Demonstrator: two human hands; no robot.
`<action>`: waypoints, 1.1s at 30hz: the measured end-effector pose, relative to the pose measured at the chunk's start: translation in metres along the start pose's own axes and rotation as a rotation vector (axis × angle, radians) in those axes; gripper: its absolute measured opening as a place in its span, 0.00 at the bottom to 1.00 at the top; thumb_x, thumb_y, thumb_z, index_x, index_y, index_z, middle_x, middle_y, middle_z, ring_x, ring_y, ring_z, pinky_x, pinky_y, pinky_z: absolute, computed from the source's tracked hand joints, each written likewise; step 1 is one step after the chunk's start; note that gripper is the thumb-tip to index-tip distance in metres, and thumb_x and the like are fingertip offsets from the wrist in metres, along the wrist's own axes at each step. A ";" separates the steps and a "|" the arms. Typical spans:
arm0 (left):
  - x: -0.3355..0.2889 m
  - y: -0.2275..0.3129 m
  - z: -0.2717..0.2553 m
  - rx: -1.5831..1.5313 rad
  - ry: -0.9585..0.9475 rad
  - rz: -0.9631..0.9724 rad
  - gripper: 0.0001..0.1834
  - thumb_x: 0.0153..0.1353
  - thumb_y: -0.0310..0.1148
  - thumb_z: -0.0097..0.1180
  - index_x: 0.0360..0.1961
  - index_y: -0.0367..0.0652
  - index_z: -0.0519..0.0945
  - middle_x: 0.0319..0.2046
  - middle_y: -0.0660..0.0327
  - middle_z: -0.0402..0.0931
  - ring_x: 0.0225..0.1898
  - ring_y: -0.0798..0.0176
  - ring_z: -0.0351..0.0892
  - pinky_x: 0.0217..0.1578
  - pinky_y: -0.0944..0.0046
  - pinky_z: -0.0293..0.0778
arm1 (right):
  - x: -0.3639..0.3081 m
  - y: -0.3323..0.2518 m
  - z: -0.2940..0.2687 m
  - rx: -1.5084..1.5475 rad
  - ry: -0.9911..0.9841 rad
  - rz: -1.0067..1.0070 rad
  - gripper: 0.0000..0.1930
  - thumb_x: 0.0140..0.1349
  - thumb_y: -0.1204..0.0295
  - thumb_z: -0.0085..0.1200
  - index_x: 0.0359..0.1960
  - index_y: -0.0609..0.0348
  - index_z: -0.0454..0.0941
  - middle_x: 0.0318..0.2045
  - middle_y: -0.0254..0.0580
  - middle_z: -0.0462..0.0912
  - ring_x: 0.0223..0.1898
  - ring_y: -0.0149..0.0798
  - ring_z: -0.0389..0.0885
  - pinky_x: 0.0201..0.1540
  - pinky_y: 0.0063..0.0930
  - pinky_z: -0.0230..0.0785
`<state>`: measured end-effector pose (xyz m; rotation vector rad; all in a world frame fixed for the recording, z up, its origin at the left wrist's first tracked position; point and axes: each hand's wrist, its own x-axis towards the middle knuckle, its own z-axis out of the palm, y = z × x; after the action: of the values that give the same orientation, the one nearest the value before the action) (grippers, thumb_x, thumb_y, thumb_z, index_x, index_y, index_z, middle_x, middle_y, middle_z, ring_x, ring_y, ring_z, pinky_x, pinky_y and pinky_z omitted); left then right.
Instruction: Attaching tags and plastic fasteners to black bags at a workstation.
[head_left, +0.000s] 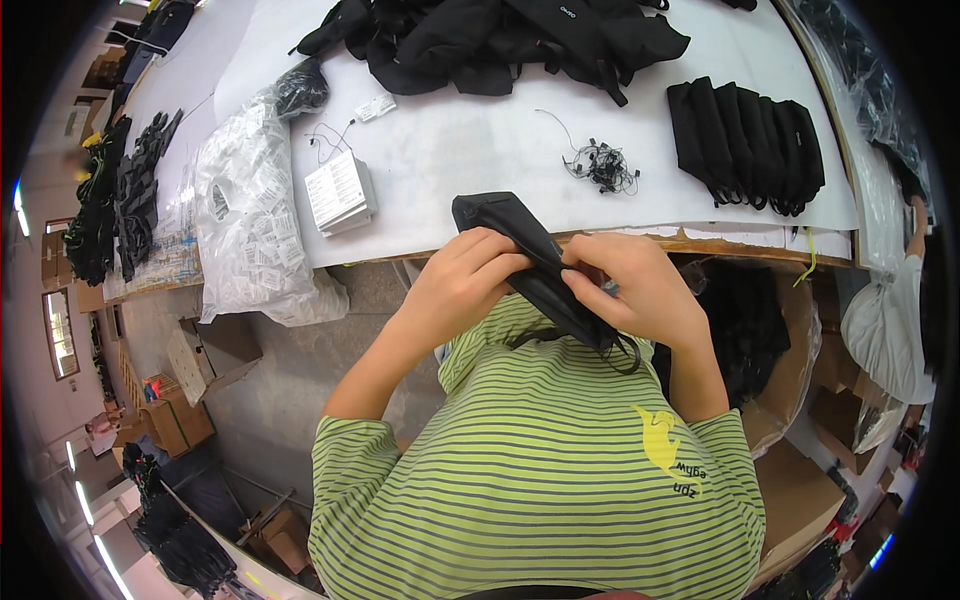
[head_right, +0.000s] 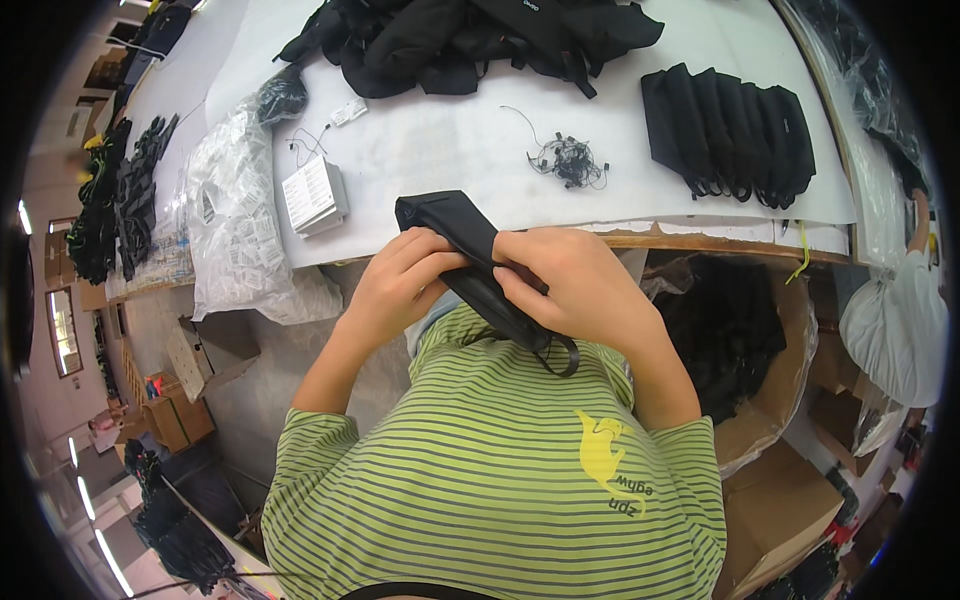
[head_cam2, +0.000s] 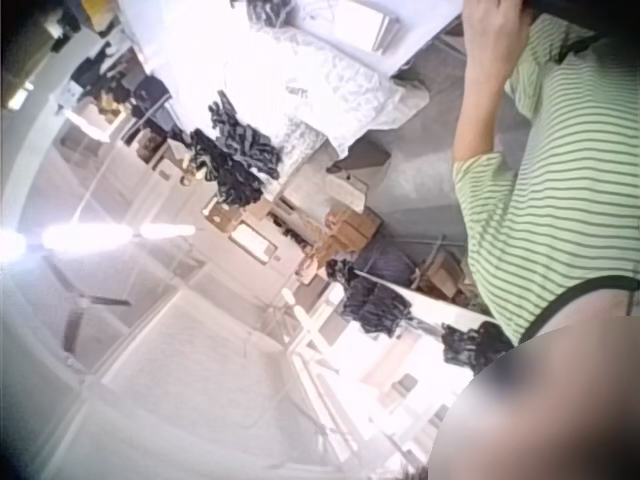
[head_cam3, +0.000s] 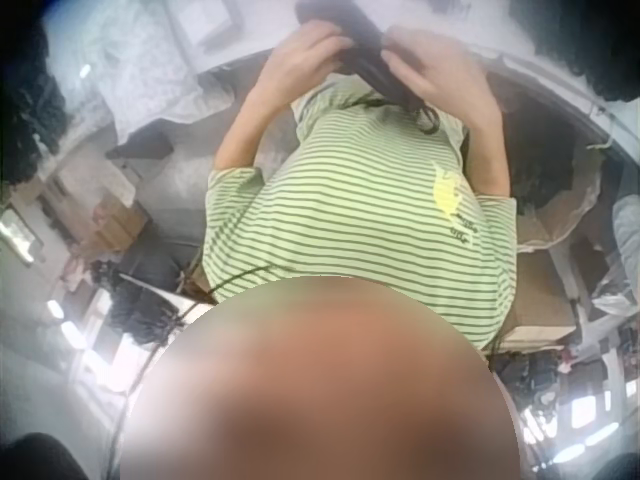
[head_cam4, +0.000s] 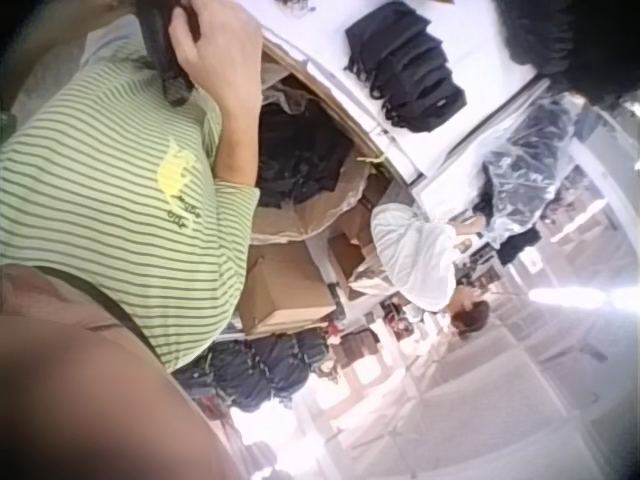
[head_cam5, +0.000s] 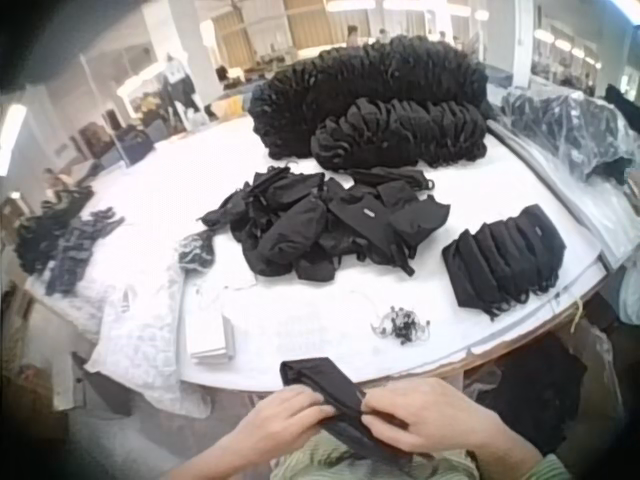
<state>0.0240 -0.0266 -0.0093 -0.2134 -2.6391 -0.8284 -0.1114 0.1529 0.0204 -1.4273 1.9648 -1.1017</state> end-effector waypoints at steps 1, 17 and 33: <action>-0.001 -0.001 0.000 0.015 0.009 0.032 0.17 0.36 0.21 0.62 0.32 0.39 0.78 0.33 0.61 0.75 0.38 0.57 0.76 0.40 0.60 0.73 | 0.000 0.001 0.000 0.001 -0.001 0.000 0.06 0.56 0.72 0.53 0.30 0.61 0.72 0.20 0.46 0.74 0.25 0.47 0.74 0.29 0.37 0.64; -0.022 -0.004 0.000 -0.252 0.014 -0.354 0.11 0.46 0.19 0.62 0.34 0.35 0.77 0.38 0.56 0.79 0.31 0.57 0.79 0.37 0.65 0.75 | -0.041 0.058 0.014 0.739 -0.236 0.328 0.39 0.50 0.64 0.67 0.62 0.60 0.61 0.49 0.43 0.76 0.51 0.36 0.75 0.59 0.34 0.62; -0.036 0.011 0.042 -0.377 -0.109 -0.759 0.12 0.55 0.30 0.59 0.36 0.37 0.71 0.24 0.53 0.72 0.25 0.61 0.72 0.30 0.66 0.68 | -0.026 0.066 0.069 1.306 0.517 0.647 0.13 0.59 0.72 0.51 0.44 0.65 0.72 0.39 0.44 0.79 0.37 0.35 0.79 0.43 0.26 0.72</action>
<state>0.0474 0.0053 -0.0491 0.7145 -2.6321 -1.5807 -0.0868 0.1635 -0.0748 0.1738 1.2064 -1.9067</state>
